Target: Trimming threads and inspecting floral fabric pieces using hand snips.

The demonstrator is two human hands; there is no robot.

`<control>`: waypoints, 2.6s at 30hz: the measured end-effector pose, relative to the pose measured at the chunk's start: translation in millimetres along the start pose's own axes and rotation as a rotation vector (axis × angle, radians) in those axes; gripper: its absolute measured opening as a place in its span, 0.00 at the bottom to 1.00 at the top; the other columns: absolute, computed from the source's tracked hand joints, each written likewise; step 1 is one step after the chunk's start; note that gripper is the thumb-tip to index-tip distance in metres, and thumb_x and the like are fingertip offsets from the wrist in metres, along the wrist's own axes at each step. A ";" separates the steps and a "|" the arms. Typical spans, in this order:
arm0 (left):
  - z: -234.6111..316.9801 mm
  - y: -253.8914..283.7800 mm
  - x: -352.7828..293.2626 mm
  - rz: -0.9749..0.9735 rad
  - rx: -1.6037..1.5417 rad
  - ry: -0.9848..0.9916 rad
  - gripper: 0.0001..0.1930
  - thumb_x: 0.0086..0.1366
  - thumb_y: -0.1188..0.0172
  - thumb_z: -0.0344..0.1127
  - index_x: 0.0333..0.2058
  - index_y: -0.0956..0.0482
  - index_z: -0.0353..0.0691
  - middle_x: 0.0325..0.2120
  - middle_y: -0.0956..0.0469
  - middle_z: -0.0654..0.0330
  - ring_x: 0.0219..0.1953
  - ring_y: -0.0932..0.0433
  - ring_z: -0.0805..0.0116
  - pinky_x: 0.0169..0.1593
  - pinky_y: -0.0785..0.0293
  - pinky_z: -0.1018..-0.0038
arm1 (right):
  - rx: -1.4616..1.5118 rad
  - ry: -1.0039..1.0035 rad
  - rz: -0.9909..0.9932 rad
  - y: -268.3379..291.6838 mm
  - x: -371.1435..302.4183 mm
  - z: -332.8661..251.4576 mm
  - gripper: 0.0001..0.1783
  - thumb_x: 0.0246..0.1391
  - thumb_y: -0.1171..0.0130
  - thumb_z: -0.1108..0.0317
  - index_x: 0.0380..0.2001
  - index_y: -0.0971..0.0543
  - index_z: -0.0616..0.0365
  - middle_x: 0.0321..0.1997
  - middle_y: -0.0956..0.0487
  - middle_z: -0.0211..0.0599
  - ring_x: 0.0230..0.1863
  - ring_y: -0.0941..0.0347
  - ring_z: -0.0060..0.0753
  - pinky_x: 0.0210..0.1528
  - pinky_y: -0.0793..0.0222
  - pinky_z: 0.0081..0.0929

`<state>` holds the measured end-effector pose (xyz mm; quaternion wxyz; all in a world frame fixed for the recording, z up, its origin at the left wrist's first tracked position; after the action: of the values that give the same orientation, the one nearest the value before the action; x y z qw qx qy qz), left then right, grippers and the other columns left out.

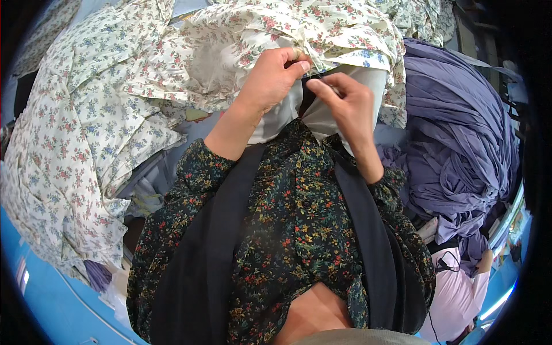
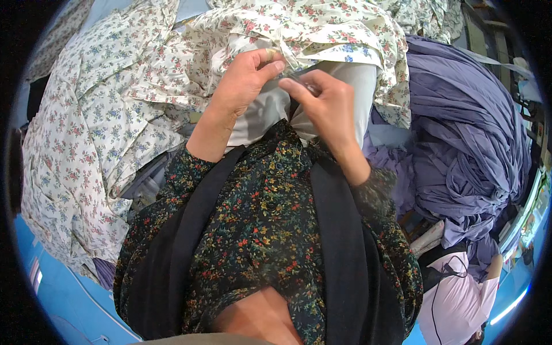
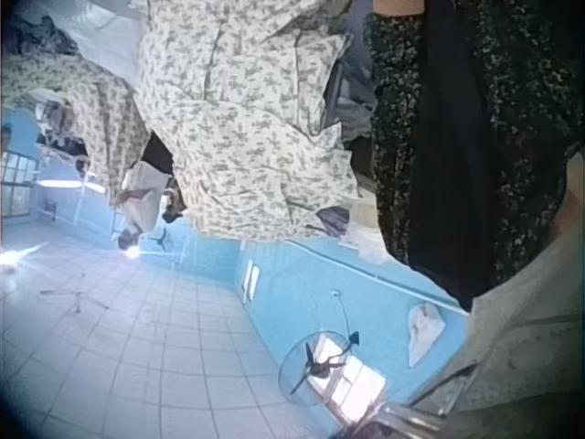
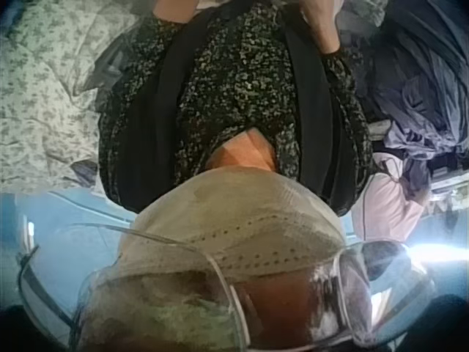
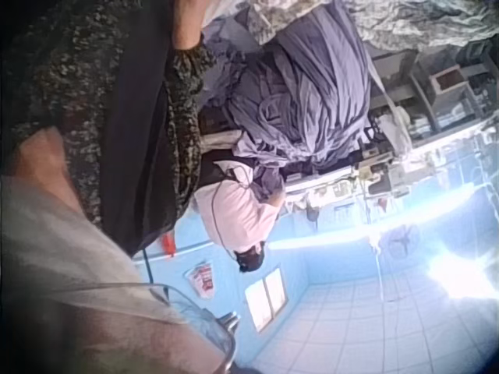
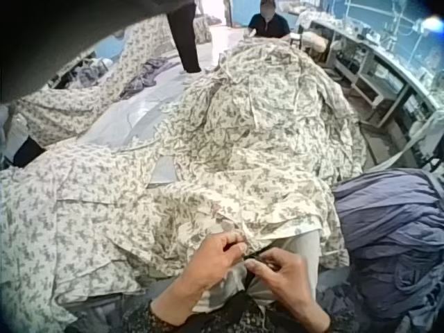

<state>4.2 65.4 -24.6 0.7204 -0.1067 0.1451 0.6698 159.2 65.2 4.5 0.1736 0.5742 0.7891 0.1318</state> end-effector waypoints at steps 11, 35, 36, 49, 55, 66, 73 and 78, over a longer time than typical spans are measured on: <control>6.9 -8.0 -28.6 0.064 0.017 -0.185 0.10 0.62 0.43 0.25 0.41 0.19 0.36 0.32 0.21 0.66 0.36 0.26 0.75 0.43 0.30 0.78 | 0.092 -0.248 -0.238 21.7 -35.0 43.3 0.14 0.53 0.42 0.66 0.39 0.22 0.66 0.26 0.21 0.33 0.19 0.33 0.17 0.23 0.37 0.17; -10.3 -55.0 -27.1 -0.305 -0.914 -0.035 0.25 0.69 0.48 0.35 0.63 0.37 0.37 0.50 0.24 0.55 0.46 0.26 0.72 0.45 0.28 0.76 | 0.717 -0.470 -0.249 32.0 -97.6 60.9 0.11 0.58 0.41 0.70 0.38 0.22 0.69 0.32 0.19 0.40 0.27 0.25 0.21 0.37 0.31 0.18; -6.3 -57.7 -29.5 -0.305 -0.829 -0.078 0.27 0.68 0.46 0.33 0.64 0.38 0.40 0.48 0.23 0.55 0.44 0.25 0.73 0.44 0.29 0.77 | 0.717 -0.469 -0.248 35.4 -95.9 64.4 0.11 0.58 0.41 0.70 0.38 0.22 0.69 0.32 0.19 0.40 0.27 0.25 0.21 0.37 0.31 0.18; -15.5 -53.9 -47.8 -0.026 -0.426 -0.060 0.07 0.61 0.40 0.25 0.39 0.24 0.34 0.31 0.22 0.62 0.30 0.25 0.75 0.35 0.27 0.80 | 0.368 -0.076 -0.088 15.7 -40.8 30.6 0.10 0.57 0.39 0.66 0.35 0.23 0.63 0.30 0.24 0.22 0.33 0.33 0.10 0.34 0.37 0.13; -23.9 -63.7 -49.5 -0.073 -0.473 0.102 0.05 0.60 0.39 0.26 0.33 0.22 0.32 0.29 0.21 0.60 0.28 0.25 0.75 0.33 0.27 0.80 | 0.944 -0.342 -0.232 8.4 -44.5 50.8 0.08 0.57 0.41 0.66 0.32 0.25 0.59 0.25 0.32 0.19 0.22 0.44 0.07 0.25 0.51 0.11; -32.9 -68.9 -49.9 -0.057 -0.645 0.283 0.04 0.59 0.39 0.26 0.32 0.23 0.32 0.26 0.22 0.59 0.27 0.24 0.73 0.31 0.28 0.80 | 0.225 -0.080 0.141 40.1 -73.6 41.6 0.12 0.63 0.46 0.62 0.39 0.23 0.60 0.25 0.26 0.26 0.24 0.34 0.14 0.28 0.38 0.15; -32.6 -72.8 -52.3 -0.078 -0.661 0.319 0.04 0.59 0.39 0.26 0.31 0.23 0.33 0.26 0.23 0.60 0.27 0.24 0.74 0.32 0.28 0.80 | -0.073 0.112 0.246 34.6 -69.3 20.0 0.08 0.60 0.41 0.64 0.34 0.24 0.58 0.21 0.24 0.35 0.20 0.28 0.25 0.24 0.35 0.23; -31.5 -74.6 -53.5 -0.090 -0.667 0.320 0.04 0.59 0.38 0.27 0.31 0.23 0.33 0.26 0.23 0.61 0.28 0.24 0.75 0.32 0.28 0.80 | -0.100 0.164 0.261 36.7 -69.3 15.8 0.07 0.58 0.40 0.65 0.32 0.24 0.56 0.18 0.25 0.34 0.18 0.29 0.26 0.22 0.36 0.23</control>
<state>73.2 -1.5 -38.3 0.6429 -0.4451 0.0246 0.6228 216.9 10.6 13.7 0.1186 0.6499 0.7118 0.2386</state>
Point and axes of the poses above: each hand's wrist, its own x-axis towards the middle knuckle, its own y-axis out of the back of the hand, z = x × y, the point moved 7 cm from there along x, towards the middle knuckle
